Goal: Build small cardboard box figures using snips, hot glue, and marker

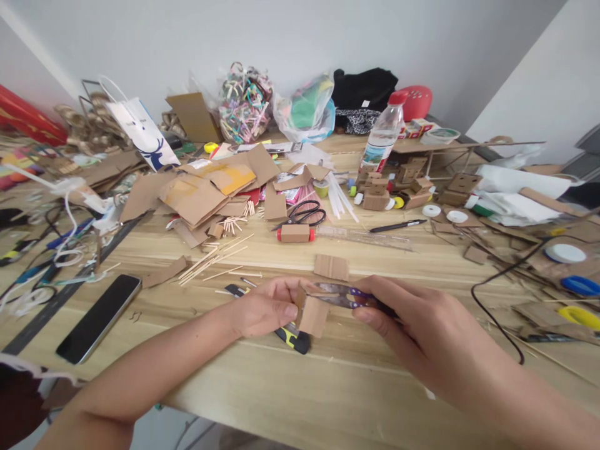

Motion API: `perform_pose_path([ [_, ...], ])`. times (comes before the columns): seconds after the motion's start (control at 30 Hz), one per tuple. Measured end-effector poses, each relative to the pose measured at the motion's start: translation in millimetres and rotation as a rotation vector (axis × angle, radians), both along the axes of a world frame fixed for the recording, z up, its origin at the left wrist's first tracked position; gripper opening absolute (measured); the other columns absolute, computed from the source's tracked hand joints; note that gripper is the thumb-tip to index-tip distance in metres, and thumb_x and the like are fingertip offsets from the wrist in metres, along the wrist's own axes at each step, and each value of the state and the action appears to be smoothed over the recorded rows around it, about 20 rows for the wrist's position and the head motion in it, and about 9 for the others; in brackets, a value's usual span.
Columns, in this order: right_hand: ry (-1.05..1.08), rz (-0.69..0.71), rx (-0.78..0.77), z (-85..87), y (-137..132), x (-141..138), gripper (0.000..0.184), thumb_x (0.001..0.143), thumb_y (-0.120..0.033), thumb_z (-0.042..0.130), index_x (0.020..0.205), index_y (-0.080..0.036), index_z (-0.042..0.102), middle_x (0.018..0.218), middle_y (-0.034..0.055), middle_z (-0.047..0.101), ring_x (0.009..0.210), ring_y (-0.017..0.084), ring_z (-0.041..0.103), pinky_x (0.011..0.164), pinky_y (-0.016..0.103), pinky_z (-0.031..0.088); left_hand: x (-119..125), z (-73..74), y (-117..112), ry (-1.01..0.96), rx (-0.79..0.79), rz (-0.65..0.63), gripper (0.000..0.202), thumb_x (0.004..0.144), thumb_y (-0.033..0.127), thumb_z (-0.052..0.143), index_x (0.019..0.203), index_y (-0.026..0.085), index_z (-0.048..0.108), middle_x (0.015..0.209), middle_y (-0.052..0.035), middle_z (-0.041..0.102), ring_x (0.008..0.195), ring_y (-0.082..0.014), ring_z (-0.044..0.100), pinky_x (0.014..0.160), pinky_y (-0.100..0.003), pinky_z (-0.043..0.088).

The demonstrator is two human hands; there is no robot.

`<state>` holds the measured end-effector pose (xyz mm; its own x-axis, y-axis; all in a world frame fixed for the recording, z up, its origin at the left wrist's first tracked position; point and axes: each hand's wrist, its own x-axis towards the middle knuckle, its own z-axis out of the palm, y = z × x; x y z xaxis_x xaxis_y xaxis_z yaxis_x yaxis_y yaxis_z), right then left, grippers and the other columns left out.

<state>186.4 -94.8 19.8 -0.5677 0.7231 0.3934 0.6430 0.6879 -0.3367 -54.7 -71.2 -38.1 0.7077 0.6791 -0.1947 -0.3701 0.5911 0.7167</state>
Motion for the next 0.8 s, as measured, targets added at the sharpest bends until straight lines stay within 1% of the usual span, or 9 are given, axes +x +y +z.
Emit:
perform_pose_path([
  [0.1,-0.081,-0.081,0.223,-2.0,-0.8,2.4,0.038,0.11,-0.037,0.031,0.091,-0.022,0.061,0.072,0.0045,0.073,0.051,0.016,0.064,0.044,0.027,0.041,0.4,1.3,0.4,-0.035,-0.003,0.011,0.049,0.056,0.031,0.098,0.097,0.016,0.077,0.077,-0.0011,0.072,0.069,-0.0124,0.064,0.068,-0.023,0.046],
  [0.17,-0.099,-0.097,0.292,-3.3,-0.9,3.4,0.038,0.11,-0.035,0.031,0.091,-0.022,0.061,0.072,0.005,0.073,0.05,0.016,0.063,0.043,0.028,0.041,0.2,2.0,0.8,-0.052,-0.004,0.014,0.046,0.056,0.03,0.098,0.095,0.017,0.078,0.077,-0.0012,0.073,0.069,-0.0127,0.064,0.067,-0.024,0.045],
  [0.23,-0.081,-0.074,0.261,-3.3,-0.6,4.0,0.035,0.11,-0.033,0.032,0.092,-0.022,0.06,0.072,0.0042,0.073,0.05,0.016,0.064,0.044,0.027,0.042,-0.2,2.6,1.0,-0.048,-0.005,0.012,0.046,0.056,0.03,0.098,0.095,0.018,0.079,0.078,-0.0016,0.074,0.07,-0.0133,0.065,0.066,-0.024,0.045],
  [0.3,-0.043,-0.04,0.181,-2.1,0.0,4.4,0.031,0.109,-0.031,0.033,0.095,-0.022,0.059,0.071,0.003,0.072,0.051,0.016,0.065,0.045,0.026,0.043,-0.2,3.4,1.2,-0.044,-0.001,0.002,0.046,0.056,0.032,0.098,0.096,0.018,0.079,0.078,-0.0021,0.074,0.071,-0.0136,0.066,0.066,-0.023,0.045],
  [0.4,0.032,-0.005,0.076,0.5,0.5,3.9,0.03,0.109,-0.032,0.034,0.092,-0.023,0.057,0.067,0.0007,0.068,0.048,0.015,0.062,0.044,0.025,0.042,0.5,4.0,1.5,-0.061,0.008,0.0,0.046,0.057,0.033,0.098,0.096,0.017,0.079,0.077,-0.0027,0.074,0.07,-0.0134,0.066,0.067,-0.023,0.046],
  [0.53,0.071,0.038,-0.059,2.8,-1.3,0.8,0.025,0.107,-0.029,0.038,0.093,-0.023,0.058,0.069,0.0005,0.069,0.05,0.014,0.063,0.045,0.024,0.042,0.7,2.4,1.8,-0.071,0.005,0.0,0.046,0.056,0.033,0.099,0.094,0.018,0.079,0.08,-0.0031,0.075,0.072,-0.0135,0.068,0.068,-0.023,0.049],
  [0.6,0.064,0.049,-0.082,2.4,-2.3,-0.8,0.024,0.106,-0.028,0.039,0.096,-0.022,0.059,0.071,0.0016,0.071,0.053,0.015,0.065,0.047,0.024,0.043,0.4,1.4,2.0,-0.061,0.002,-0.005,0.045,0.057,0.032,0.098,0.094,0.017,0.078,0.081,-0.0034,0.076,0.072,-0.0138,0.069,0.069,-0.023,0.05],
  [0.7,0.065,0.036,-0.072,-0.1,-2.9,-2.6,0.027,0.106,-0.031,0.038,0.093,-0.022,0.06,0.07,0.0021,0.07,0.054,0.016,0.065,0.047,0.026,0.043,0.6,1.4,2.4,-0.046,0.004,-0.017,0.043,0.058,0.03,0.097,0.093,0.016,0.077,0.082,-0.0038,0.076,0.071,-0.0137,0.068,0.068,-0.023,0.049],
  [0.8,0.081,0.023,-0.139,-2.2,-2.2,-3.8,0.026,0.105,-0.03,0.04,0.092,-0.022,0.061,0.073,0.0024,0.072,0.056,0.017,0.067,0.048,0.026,0.045,1.8,2.3,2.7,-0.062,0.008,-0.014,0.043,0.059,0.03,0.097,0.093,0.016,0.077,0.081,-0.0034,0.076,0.072,-0.0138,0.068,0.069,-0.023,0.049],
])
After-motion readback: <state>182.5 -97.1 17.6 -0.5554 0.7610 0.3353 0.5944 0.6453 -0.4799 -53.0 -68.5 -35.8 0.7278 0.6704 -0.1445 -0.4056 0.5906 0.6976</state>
